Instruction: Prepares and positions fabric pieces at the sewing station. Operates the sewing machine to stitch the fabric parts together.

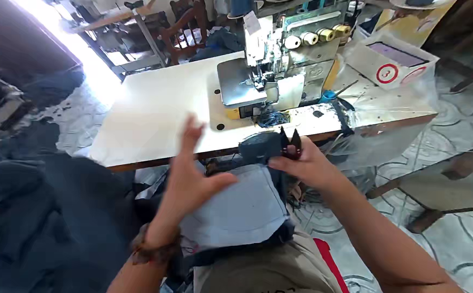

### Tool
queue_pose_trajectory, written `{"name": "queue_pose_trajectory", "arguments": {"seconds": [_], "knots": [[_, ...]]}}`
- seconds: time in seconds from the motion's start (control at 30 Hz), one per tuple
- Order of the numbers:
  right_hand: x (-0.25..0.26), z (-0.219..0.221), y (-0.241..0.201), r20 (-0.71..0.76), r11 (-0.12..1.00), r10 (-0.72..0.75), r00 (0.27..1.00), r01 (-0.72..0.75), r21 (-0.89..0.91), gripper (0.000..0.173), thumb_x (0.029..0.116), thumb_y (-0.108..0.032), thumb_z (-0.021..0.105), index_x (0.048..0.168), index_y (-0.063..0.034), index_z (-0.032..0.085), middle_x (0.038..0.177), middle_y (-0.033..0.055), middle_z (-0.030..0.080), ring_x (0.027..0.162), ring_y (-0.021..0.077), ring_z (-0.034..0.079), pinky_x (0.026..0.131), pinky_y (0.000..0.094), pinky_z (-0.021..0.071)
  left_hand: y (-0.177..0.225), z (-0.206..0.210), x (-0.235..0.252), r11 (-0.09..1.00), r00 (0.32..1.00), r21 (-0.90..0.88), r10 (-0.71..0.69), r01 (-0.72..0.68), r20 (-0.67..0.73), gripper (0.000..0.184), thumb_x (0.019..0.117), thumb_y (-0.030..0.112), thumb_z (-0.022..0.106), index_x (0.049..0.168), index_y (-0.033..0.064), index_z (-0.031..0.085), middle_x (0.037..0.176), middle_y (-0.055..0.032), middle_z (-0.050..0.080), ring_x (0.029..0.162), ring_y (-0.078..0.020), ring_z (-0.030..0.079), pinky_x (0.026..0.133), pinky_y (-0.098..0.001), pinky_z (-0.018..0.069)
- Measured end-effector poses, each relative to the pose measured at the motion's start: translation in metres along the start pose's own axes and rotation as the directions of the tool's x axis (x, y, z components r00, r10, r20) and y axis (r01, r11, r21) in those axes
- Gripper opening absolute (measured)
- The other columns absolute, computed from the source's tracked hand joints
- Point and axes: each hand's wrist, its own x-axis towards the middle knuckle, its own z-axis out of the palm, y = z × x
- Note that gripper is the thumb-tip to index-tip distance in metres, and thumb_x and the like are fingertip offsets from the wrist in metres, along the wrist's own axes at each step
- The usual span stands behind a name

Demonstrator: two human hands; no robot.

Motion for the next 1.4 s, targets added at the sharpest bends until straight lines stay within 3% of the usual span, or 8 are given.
{"name": "queue_pose_trajectory", "arguments": {"seconds": [0.13,0.27,0.4,0.57,0.7,0.87,1.1,1.4], "knots": [[-0.017,0.013,0.022,-0.195,0.963,0.021,0.981,-0.072,-0.259,0.018,0.0912,-0.019,0.073,0.104,-0.0077,0.067,0.087,-0.0072,0.06,0.063,-0.0061,0.05,0.055,0.0107,0.0432,-0.021,0.059,0.017,0.983,0.934,-0.164,-0.016,0.08,0.357,0.026,0.0829,0.023,0.082,0.102,0.0076,0.074,0.082,0.0026,0.073,0.074,-0.0017,0.068,0.067,-0.0255,0.0592],[-0.029,0.019,0.032,-0.284,0.901,0.163,0.945,-0.259,-0.347,0.038,0.0748,-0.023,0.087,0.1,-0.0093,0.063,0.08,-0.0065,0.058,0.058,-0.0039,0.046,0.051,0.0136,0.0403,-0.046,0.072,0.009,0.965,0.919,-0.218,-0.048,0.143,0.392,0.015,0.0927,0.021,0.072,0.097,0.0069,0.074,0.082,0.0034,0.071,0.072,0.0014,0.065,0.067,-0.0218,0.057],[-0.031,0.019,0.067,0.061,0.927,0.37,0.927,-0.365,-0.084,0.021,0.079,-0.014,0.082,0.093,-0.01,0.067,0.077,-0.0096,0.065,0.069,-0.0042,0.06,0.064,0.0162,0.052,-0.055,0.066,0.003,0.945,0.951,-0.295,-0.045,0.14,0.307,0.02,0.1018,0.014,0.056,0.092,0.0047,0.07,0.072,0.0066,0.064,0.062,0.0054,0.057,0.059,-0.0146,0.0493],[-0.033,-0.005,0.09,0.008,0.871,0.42,0.907,-0.401,-0.283,0.012,0.0902,-0.009,0.072,0.1,-0.0011,0.071,0.086,0.0046,0.07,0.074,0.01,0.064,0.07,0.0323,0.0552,-0.077,0.052,-0.004,0.941,0.958,-0.33,0.021,0.078,0.286,0.02,0.1027,0.015,0.056,0.099,0.0028,0.071,0.085,0.0065,0.067,0.076,0.007,0.06,0.071,-0.0129,0.0524],[-0.016,0.013,0.05,-0.213,0.952,0.203,0.956,-0.244,-0.184,0.03,0.08,-0.025,0.082,0.102,-0.0137,0.064,0.084,-0.0099,0.068,0.059,-0.0034,0.056,0.049,0.0142,0.046,-0.084,0.071,-0.005,0.927,0.963,-0.374,0.103,-0.002,0.25,0.018,0.1,0.016,0.062,0.093,0.0014,0.069,0.086,0.0014,0.061,0.078,0.0019,0.057,0.072,-0.0141,0.0502],[-0.016,0.044,0.06,-0.056,0.951,0.31,0.949,-0.311,-0.01,0.015,0.0797,-0.008,0.082,0.089,-0.0096,0.07,0.073,-0.0083,0.068,0.065,-0.0037,0.062,0.06,0.0161,0.053,-0.088,0.074,-0.001,0.86,0.955,-0.509,0.175,-0.031,0.239,0.017,0.0992,0.012,0.065,0.111,0.0011,0.064,0.095,0.0024,0.069,0.083,0.0017,0.064,0.076,-0.0175,0.0568],[-0.023,-0.051,-0.003,-0.01,0.988,0.153,0.988,-0.153,0.001,0.015,0.0902,-0.037,0.077,0.102,-0.0409,0.07,0.083,-0.0264,0.069,0.062,-0.014,0.058,0.055,0.0069,0.05,-0.119,0.019,-0.02,0.752,0.601,-0.533,0.231,0.388,0.765,0.064,0.0775,0.069,0.074,0.118,0.0197,0.068,0.103,0.0198,0.072,0.095,0.0124,0.064,0.083,-0.0125,0.0556],[-0.063,-0.088,0.031,-0.224,0.897,0.42,0.88,-0.44,-0.048,0.013,0.0869,-0.023,0.074,0.079,-0.0316,0.068,0.062,-0.0158,0.063,0.044,-0.0069,0.045,0.041,0.0117,0.038,-0.123,0.02,-0.035,0.835,0.751,-0.434,0.037,0.339,0.659,0.02,0.1064,0.015,0.049,0.125,0.0168,0.055,0.082,0.0139,0.063,0.074,0.0091,0.058,0.071,-0.0111,0.0498]]}}
